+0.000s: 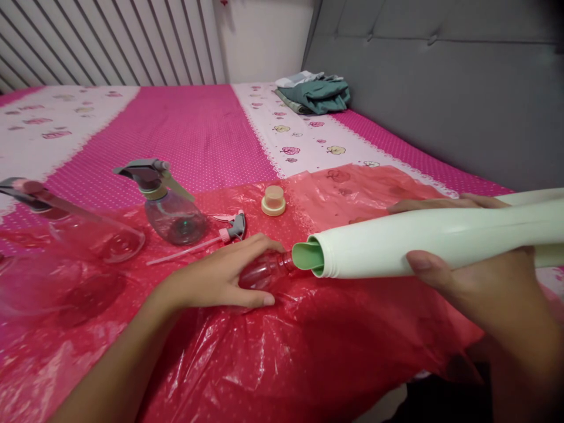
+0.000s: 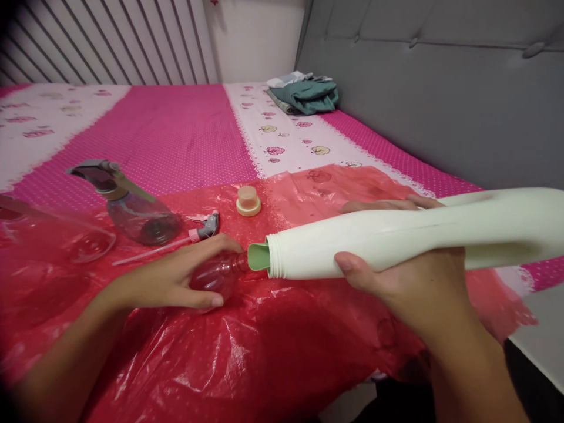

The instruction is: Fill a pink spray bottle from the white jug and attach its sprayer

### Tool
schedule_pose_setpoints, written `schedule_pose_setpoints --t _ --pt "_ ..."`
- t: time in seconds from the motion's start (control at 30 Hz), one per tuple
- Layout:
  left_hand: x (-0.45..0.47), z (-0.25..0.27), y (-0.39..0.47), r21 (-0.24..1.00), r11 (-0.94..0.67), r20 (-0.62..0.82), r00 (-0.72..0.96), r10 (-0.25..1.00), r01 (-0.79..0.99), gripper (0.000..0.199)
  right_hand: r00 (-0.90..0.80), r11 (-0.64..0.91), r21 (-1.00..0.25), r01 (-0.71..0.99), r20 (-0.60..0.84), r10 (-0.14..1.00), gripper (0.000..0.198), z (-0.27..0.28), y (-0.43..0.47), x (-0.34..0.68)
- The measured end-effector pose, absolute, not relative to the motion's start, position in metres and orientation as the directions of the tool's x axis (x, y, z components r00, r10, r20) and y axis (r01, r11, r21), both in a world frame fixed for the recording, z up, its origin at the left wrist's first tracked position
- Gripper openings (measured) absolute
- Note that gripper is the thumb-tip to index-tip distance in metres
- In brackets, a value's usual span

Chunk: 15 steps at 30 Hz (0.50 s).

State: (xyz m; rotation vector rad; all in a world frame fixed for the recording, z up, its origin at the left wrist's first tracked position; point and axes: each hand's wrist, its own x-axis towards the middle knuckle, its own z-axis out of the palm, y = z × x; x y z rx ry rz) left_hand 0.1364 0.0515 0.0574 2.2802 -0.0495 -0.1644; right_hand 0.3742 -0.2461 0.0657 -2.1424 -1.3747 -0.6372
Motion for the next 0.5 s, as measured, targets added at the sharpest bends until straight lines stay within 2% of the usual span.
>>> schedule_pose_setpoints --t 0.17,0.5 --pt "0.1361 0.0571 0.0518 0.755 -0.656 -0.089 0.992 -0.092 0.006 0.06 0.418 -0.372 -0.214 0.903 0.639 0.646 0.059 0.0666 -0.2441 0.3704" --pt "0.137 0.0576 0.0515 0.754 -0.656 -0.104 0.991 -0.088 0.021 0.06 0.416 -0.376 -0.205 0.904 0.632 0.654 0.066 0.067 -0.2438 0.3708"
